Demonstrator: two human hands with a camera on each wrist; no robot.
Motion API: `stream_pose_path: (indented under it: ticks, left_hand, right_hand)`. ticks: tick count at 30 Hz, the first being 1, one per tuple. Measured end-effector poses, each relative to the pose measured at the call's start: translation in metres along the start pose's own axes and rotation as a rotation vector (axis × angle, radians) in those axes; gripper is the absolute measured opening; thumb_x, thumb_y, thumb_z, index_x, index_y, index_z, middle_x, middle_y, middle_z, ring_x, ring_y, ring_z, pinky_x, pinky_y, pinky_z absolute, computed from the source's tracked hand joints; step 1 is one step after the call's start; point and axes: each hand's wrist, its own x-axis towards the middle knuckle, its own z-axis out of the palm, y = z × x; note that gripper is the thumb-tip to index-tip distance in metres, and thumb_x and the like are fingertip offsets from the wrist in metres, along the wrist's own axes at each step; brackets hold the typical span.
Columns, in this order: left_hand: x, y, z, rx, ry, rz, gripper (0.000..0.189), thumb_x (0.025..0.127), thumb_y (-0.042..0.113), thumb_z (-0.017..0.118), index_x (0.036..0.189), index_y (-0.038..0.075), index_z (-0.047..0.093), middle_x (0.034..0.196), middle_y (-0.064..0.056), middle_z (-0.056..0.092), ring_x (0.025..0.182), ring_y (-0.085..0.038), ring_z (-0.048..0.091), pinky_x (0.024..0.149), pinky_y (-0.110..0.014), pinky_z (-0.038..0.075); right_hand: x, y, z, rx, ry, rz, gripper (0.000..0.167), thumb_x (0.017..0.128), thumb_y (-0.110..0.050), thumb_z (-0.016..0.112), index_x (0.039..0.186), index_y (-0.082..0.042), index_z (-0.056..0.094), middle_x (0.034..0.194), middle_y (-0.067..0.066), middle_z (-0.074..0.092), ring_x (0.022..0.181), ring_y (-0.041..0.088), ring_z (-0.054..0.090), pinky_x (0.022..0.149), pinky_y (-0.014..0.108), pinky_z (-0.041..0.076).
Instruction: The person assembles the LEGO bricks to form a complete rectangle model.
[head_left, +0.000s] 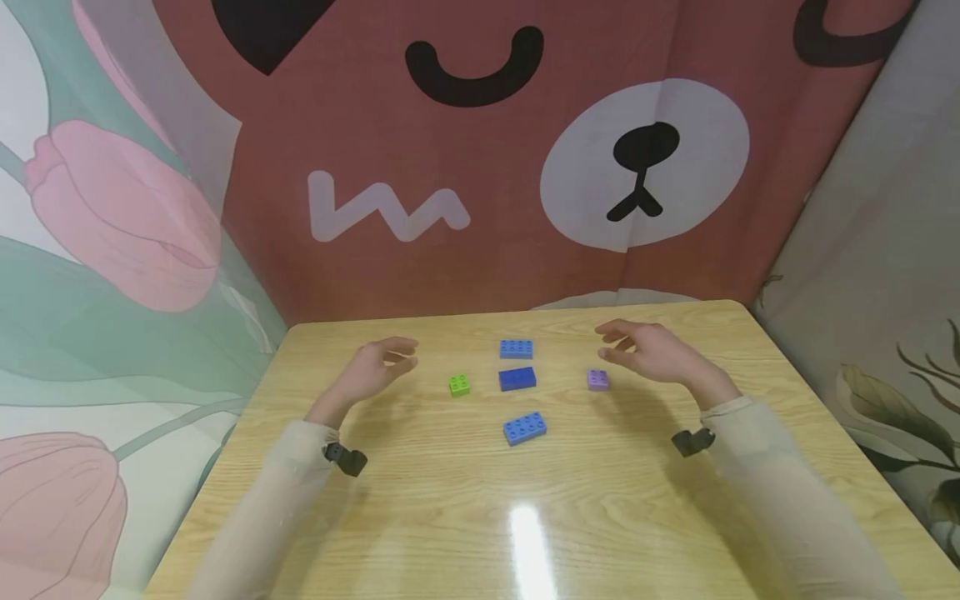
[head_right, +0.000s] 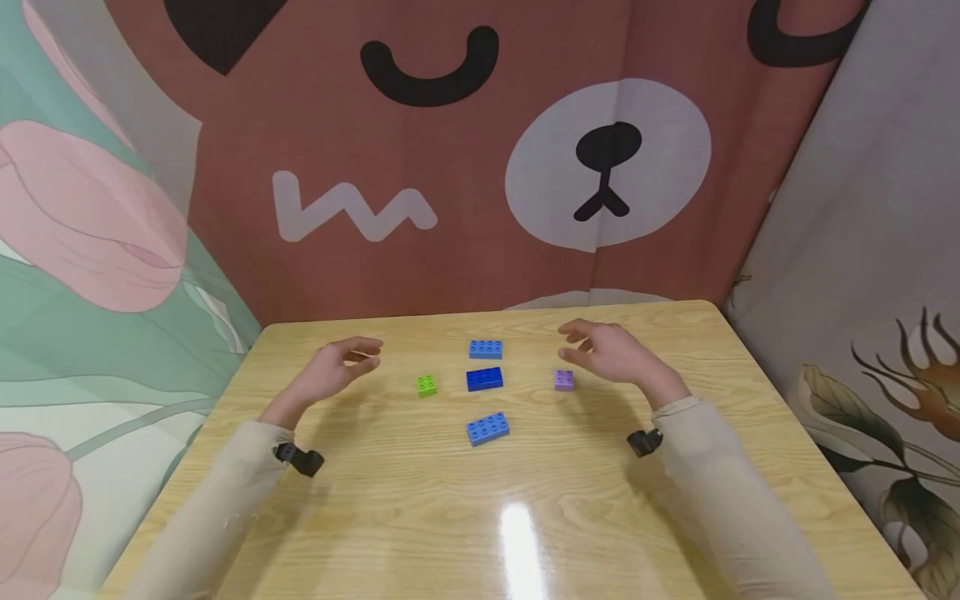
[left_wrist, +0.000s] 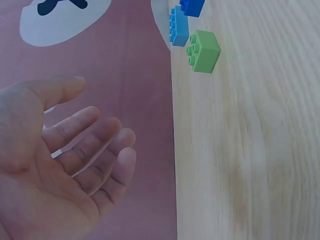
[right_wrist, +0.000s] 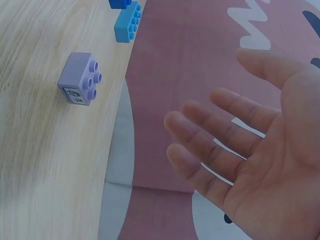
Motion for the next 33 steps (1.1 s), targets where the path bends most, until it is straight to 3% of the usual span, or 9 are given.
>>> stream_pose_path:
  ticks: [22, 33]
  left_hand:
    - [0.003, 0.005, 0.022, -0.076, -0.018, 0.028, 0.035, 0.1, 0.03, 0.061, 0.133, 0.016, 0.063, 0.133, -0.008, 0.066, 0.117, -0.031, 0.064, 0.092, -0.046, 0.057]
    - [0.006, 0.006, 0.035, -0.107, -0.018, 0.014, 0.035, 0.097, 0.03, 0.066, 0.129, 0.017, 0.064, 0.128, -0.006, 0.068, 0.115, -0.029, 0.066, 0.091, -0.044, 0.057]
  right_hand:
    - [0.002, -0.001, 0.013, 0.095, -0.038, -0.062, 0.047, 0.101, -0.037, 0.06, 0.137, -0.008, 0.056, 0.122, 0.012, 0.07, 0.109, 0.03, 0.067, 0.085, 0.045, 0.057]
    - [0.001, -0.005, 0.019, 0.139, -0.052, -0.075, 0.041, 0.1, -0.032, 0.062, 0.135, -0.011, 0.058, 0.119, 0.007, 0.071, 0.109, 0.026, 0.067, 0.088, 0.042, 0.057]
